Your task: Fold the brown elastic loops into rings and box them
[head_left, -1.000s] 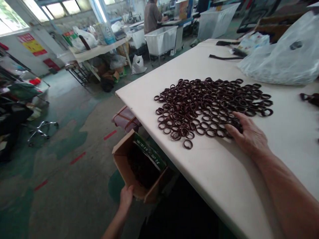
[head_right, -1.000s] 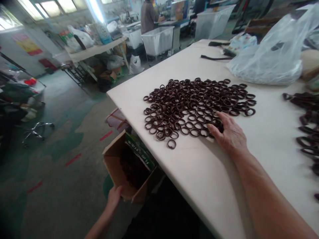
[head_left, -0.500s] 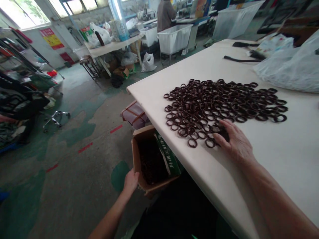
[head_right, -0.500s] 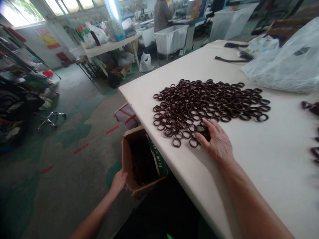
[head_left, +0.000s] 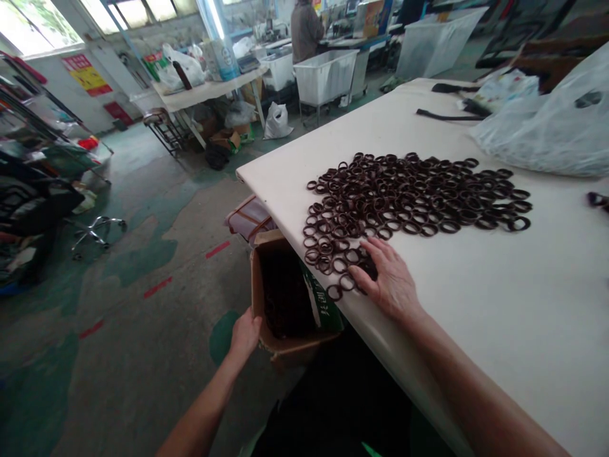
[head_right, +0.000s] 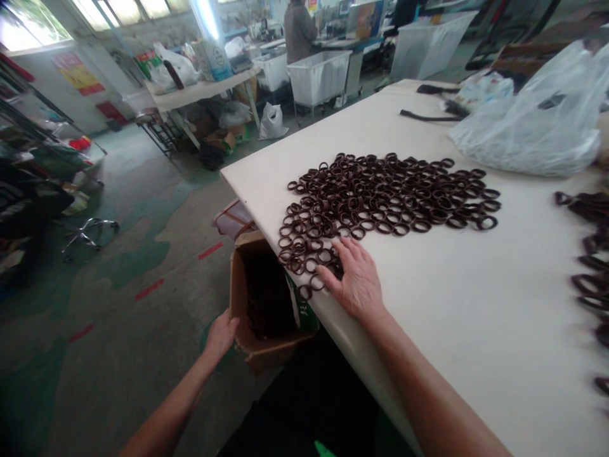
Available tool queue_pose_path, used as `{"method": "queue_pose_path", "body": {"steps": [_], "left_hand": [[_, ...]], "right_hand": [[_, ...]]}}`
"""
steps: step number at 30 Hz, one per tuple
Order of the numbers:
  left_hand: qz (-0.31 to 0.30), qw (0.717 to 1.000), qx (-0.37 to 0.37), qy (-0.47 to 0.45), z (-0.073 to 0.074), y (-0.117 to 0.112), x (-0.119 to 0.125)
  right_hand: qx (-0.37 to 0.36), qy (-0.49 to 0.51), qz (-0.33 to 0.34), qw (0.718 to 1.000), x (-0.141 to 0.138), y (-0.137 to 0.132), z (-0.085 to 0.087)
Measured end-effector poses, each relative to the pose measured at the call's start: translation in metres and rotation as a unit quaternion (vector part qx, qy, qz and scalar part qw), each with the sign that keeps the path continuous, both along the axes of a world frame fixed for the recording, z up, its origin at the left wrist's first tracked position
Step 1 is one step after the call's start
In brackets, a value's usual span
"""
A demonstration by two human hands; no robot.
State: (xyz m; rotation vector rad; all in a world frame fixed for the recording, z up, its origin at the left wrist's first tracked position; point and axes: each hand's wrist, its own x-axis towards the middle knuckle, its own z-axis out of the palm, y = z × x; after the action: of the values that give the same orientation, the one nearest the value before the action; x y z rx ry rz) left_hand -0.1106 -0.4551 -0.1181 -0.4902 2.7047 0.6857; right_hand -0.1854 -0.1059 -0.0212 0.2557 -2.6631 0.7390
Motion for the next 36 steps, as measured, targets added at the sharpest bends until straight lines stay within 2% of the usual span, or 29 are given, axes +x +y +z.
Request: {"method": "queue_pose_path", "body": {"steps": [10,14,16,18,20,22,24,26,30,36], "left_hand": [[-0.018,1.0,0.011,0.016,0.007,-0.008,-0.022],[-0.015,0.999,0.026,0.025,0.01,-0.02,-0.028],[-0.014,0.999,0.03,0.028,0.011,-0.024,-0.03],[-0.01,0.999,0.028,0.03,0.013,-0.025,-0.031],[-0.005,0.999,0.023,0.029,0.016,-0.024,-0.032],[0.001,0.999,0.022,0.028,0.019,-0.022,-0.033],[0.006,0.999,0.023,0.026,0.023,-0.02,-0.034],[0.011,0.999,0.026,0.021,0.027,-0.019,-0.036],[0.014,0.999,0.029,0.014,0.031,-0.017,-0.038],[0.02,0.999,0.033,0.019,0.033,-0.014,-0.038]], "right_hand": [[-0.101,-0.041,0.085,0.99,0.011,-0.088,0.006],[-0.095,-0.029,0.171,0.98,0.005,-0.109,0.016],[-0.064,0.007,0.212,0.975,-0.006,-0.105,0.028],[-0.039,0.04,0.202,0.978,-0.027,-0.087,0.042],[-0.03,0.06,0.13,0.989,-0.058,-0.06,0.053],[-0.029,0.056,0.056,0.996,-0.09,-0.031,0.055],[0.014,0.016,-0.046,0.999,-0.117,-0.008,0.048],[0.042,-0.027,-0.076,0.996,-0.13,0.004,0.036],[0.052,-0.009,-0.028,0.998,-0.125,-0.006,0.016],[0.05,0.012,0.087,0.995,-0.096,-0.045,0.018]]}}
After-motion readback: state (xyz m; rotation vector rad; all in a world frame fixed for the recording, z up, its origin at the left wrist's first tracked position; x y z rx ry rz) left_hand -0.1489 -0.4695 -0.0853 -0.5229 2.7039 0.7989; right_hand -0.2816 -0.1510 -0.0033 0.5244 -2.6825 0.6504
